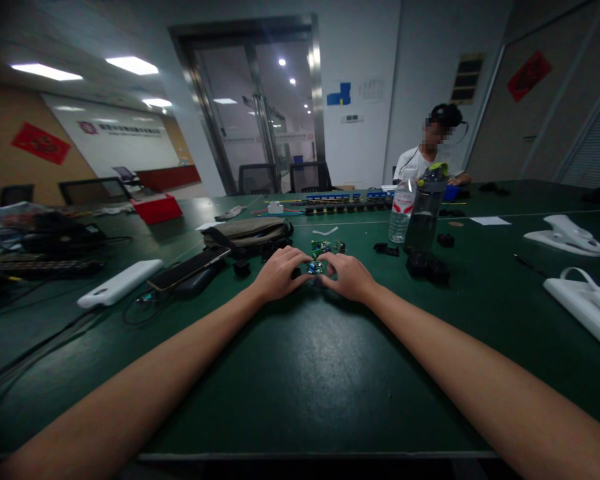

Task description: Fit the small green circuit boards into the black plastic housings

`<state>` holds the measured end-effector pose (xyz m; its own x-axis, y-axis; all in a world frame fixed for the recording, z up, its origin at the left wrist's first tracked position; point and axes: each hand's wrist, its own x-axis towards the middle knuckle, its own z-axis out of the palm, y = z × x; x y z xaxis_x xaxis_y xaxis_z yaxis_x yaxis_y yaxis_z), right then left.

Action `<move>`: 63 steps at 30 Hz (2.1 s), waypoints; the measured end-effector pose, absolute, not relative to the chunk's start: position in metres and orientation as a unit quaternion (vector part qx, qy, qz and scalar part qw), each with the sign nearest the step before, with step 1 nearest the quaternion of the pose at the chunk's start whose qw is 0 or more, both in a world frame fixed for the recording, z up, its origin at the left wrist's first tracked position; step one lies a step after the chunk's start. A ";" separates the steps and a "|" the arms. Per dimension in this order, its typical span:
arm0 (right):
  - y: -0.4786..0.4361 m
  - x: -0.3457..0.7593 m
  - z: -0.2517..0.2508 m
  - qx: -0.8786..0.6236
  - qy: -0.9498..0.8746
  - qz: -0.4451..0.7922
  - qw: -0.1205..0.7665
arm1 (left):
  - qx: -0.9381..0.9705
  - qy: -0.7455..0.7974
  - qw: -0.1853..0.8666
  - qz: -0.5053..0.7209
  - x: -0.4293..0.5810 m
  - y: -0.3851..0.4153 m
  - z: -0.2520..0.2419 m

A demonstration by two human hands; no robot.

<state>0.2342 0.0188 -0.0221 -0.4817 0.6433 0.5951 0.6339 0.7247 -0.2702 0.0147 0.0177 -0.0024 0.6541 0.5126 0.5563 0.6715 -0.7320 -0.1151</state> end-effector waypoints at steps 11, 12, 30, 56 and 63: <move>0.018 0.233 -0.021 -0.377 -0.863 0.006 0.336 | -0.897 -0.337 0.147 -0.244 0.014 0.017 -0.001; 0.018 0.233 -0.020 -0.379 -0.863 0.007 0.334 | -0.898 -0.335 0.148 -0.244 0.014 0.017 -0.001; 0.015 0.232 -0.017 -0.399 -0.861 -0.001 0.317 | -0.891 -0.341 0.156 -0.255 0.015 0.017 -0.001; 0.013 0.231 -0.013 -0.426 -0.855 0.006 0.296 | -0.889 -0.353 0.149 -0.252 0.018 0.014 0.000; 0.014 0.232 -0.016 -0.424 -0.855 0.007 0.299 | -0.891 -0.348 0.141 -0.255 0.017 0.015 0.000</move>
